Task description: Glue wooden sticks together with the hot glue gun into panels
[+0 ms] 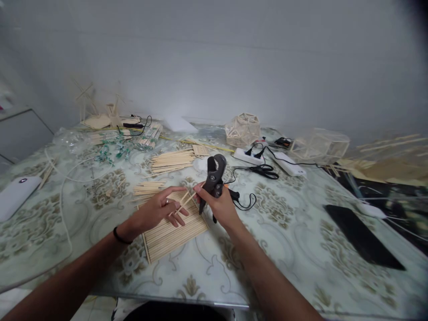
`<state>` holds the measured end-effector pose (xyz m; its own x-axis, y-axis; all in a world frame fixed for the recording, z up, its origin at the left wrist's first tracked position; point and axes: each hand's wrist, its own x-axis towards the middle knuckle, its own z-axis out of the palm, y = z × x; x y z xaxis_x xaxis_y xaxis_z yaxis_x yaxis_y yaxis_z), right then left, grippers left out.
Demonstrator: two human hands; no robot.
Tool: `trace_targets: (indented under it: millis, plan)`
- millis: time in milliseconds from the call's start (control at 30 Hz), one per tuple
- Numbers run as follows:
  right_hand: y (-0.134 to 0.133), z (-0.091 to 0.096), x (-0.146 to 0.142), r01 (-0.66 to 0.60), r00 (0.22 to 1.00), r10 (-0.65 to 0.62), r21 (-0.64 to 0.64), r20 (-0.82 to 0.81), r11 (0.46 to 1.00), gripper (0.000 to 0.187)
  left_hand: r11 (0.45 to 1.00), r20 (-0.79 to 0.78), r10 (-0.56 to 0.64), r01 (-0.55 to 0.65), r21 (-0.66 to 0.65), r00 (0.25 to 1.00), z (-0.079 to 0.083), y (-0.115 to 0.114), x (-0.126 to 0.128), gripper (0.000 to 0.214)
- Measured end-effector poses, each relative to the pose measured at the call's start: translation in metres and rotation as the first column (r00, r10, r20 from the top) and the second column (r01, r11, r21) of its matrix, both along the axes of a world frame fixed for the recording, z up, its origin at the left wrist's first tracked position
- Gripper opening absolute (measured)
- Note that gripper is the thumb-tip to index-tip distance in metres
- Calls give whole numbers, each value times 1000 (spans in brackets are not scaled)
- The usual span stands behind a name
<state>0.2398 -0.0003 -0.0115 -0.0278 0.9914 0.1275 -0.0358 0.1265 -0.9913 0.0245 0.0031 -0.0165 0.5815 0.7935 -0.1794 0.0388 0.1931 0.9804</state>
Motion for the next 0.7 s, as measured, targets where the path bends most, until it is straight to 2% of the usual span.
trace_targets:
  millis: [100,267,367,433,500,567,600,633,700]
  plan:
    - [-1,4,1,15,1000,-15,24,12,1000,32,994,-46,84,-80,80,995,1,2,-3,34]
    - [-3,7,1,29,1000,-29,41,10,999,30,988,3,65,-65,141,998,6,5,-12,38]
    - [-4,5,1,21,999,-22,49,31,999,31,966,-104,91,-63,250,990,8,5,-14,33]
    - [-4,4,1,7,998,-11,61,62,998,31,932,-226,122,-34,360,966,10,6,-14,31]
    - [-5,4,0,-21,995,14,70,95,997,32,854,-313,187,3,520,931,13,7,-13,30]
    - [-6,4,-1,-45,993,37,64,116,997,32,775,-322,229,28,631,918,13,7,-11,30]
    - [-6,5,-2,-50,992,43,55,123,997,32,777,-317,204,44,628,926,13,7,-10,31]
    - [-7,5,-3,-52,991,46,44,127,998,32,812,-307,147,63,580,940,12,6,-9,32]
    - [-8,5,-6,-55,990,52,24,128,998,32,912,-260,-2,108,395,966,7,2,-6,36]
